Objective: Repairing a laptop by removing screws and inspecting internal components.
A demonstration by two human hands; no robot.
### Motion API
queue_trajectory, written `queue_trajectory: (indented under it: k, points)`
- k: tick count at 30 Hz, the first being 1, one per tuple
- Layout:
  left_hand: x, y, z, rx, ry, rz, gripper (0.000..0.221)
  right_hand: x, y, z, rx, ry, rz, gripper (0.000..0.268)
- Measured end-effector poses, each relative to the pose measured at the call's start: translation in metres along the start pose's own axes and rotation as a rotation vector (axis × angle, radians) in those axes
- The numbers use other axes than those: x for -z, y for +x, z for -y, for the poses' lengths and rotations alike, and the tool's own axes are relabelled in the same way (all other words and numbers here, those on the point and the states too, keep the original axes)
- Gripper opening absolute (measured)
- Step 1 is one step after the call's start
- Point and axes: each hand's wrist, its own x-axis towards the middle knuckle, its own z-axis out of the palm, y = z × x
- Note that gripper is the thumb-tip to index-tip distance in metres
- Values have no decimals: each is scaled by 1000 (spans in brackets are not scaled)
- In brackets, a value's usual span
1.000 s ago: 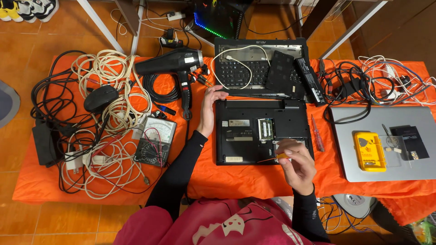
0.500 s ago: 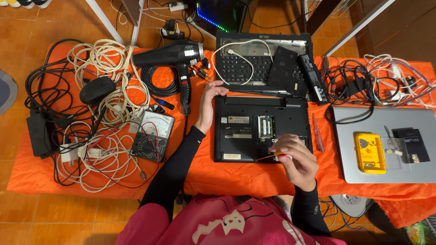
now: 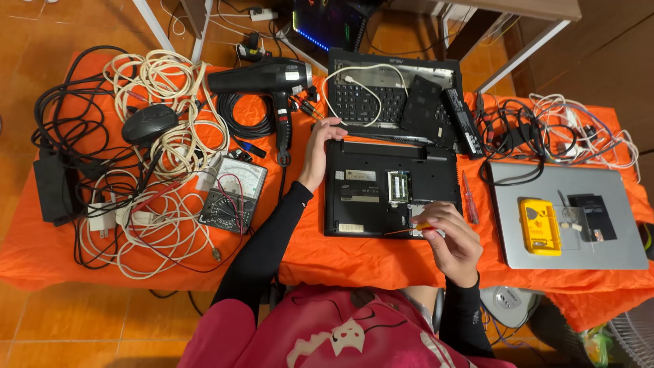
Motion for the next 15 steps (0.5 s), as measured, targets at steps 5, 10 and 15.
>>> queue_trajectory:
  k: [5, 10, 15]
  points:
    - [-3, -1, -2, 36, -12, 0, 49, 1, 0, -1, 28, -48, 13, 24]
    - [-3, -1, -5, 39, -12, -2, 48, -2, 6, 0, 35, -29, 11, 26]
    - [-3, -2, -1, 42, -24, -12, 46, -7, 3, -5, -13, -39, -24, 21]
